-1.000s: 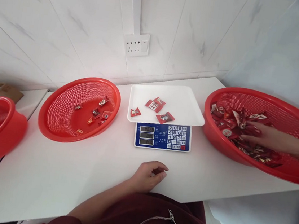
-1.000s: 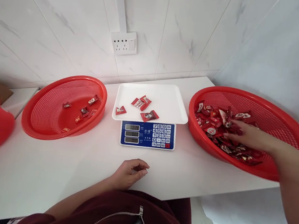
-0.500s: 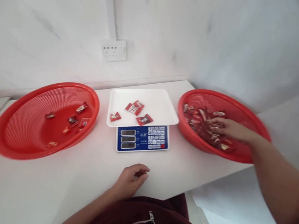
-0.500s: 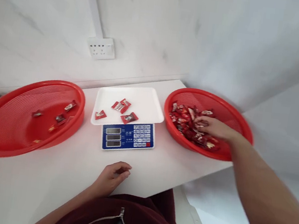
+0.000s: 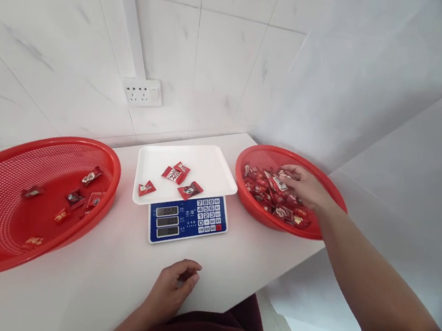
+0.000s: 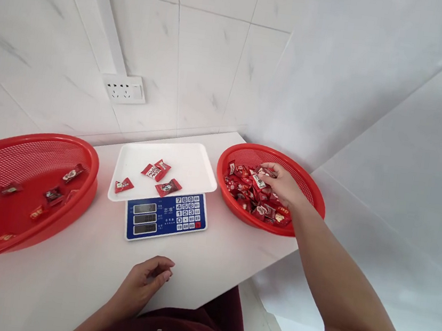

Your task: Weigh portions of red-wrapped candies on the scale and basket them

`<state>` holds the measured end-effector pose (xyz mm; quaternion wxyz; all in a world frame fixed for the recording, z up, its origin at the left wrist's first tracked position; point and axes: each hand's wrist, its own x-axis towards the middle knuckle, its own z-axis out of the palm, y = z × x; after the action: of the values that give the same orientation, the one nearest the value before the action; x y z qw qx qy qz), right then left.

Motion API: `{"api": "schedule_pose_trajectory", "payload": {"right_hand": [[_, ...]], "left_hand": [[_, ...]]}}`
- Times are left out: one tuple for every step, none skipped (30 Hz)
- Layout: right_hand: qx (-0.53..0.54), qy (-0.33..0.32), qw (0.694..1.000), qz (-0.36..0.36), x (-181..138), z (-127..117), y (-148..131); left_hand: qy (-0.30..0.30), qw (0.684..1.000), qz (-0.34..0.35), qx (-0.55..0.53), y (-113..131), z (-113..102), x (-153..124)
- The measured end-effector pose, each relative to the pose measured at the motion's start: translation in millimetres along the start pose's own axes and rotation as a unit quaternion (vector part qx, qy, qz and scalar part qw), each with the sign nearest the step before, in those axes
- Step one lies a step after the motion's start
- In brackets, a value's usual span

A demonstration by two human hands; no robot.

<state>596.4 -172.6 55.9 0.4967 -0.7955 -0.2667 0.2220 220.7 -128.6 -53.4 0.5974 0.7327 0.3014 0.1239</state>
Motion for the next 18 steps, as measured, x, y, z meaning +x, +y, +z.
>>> {"api": "schedule_pose_trajectory", "payload": {"right_hand": [[0.001, 0.013, 1.000, 0.001, -1, 3, -3], [0.001, 0.021, 1.000, 0.002, -1, 7, -7], [0.002, 0.025, 1.000, 0.002, -3, 10, -11], [0.005, 0.024, 1.000, -0.001, -5, 13, -16], [0.012, 0.018, 1.000, -0.006, -8, 18, -21], [0.024, 0.013, 1.000, -0.014, -11, 23, -27], [0.036, 0.005, 0.999, -0.027, -14, 31, -33], [0.046, -0.005, 0.998, -0.044, -17, 40, -40], [0.050, -0.015, 0.997, -0.061, -19, 50, -46], [0.049, -0.029, 0.995, -0.079, -22, 62, -52], [0.044, -0.047, 0.993, -0.095, -24, 76, -57], [0.036, -0.068, 0.991, -0.109, -25, 90, -62], [0.026, -0.092, 0.988, -0.120, -27, 105, -66], [0.018, -0.117, 0.984, -0.130, -28, 120, -69], [0.012, -0.142, 0.979, -0.143, -28, 135, -72], [0.009, -0.165, 0.973, -0.159, -29, 149, -73], [0.009, -0.186, 0.967, -0.176, -29, 161, -74], [0.009, -0.206, 0.960, -0.190, -29, 171, -75]], "left_hand": [[0.001, 1.000, -0.002, 0.002, 1, 0, 0], [0.001, 1.000, -0.004, 0.002, 1, -1, 0], [0.002, 1.000, -0.006, 0.001, 1, -1, 0], [0.004, 1.000, -0.007, -0.001, 1, -1, -1], [0.005, 1.000, -0.007, -0.004, 2, 0, -1], [0.006, 1.000, -0.008, -0.008, 2, 0, -1], [0.007, 1.000, -0.009, -0.011, 2, 0, -2], [0.006, 1.000, -0.010, -0.014, 3, 1, -2], [0.007, 1.000, -0.012, -0.015, 3, 1, -3], [0.006, 1.000, -0.016, -0.014, 4, 2, -3], [0.006, 1.000, -0.021, -0.012, 5, 2, -3], [0.008, 1.000, -0.025, -0.009, 6, 2, -4], [0.010, 1.000, -0.028, -0.006, 7, 1, -4], [0.014, 0.999, -0.029, -0.003, 8, 1, -4], [0.017, 1.000, -0.026, -0.001, 8, 0, -5], [0.019, 1.000, -0.022, -0.001, 9, 0, -5], [0.021, 1.000, -0.018, -0.002, 9, 0, -6], [0.021, 1.000, -0.014, -0.003, 9, 0, -6]]}}
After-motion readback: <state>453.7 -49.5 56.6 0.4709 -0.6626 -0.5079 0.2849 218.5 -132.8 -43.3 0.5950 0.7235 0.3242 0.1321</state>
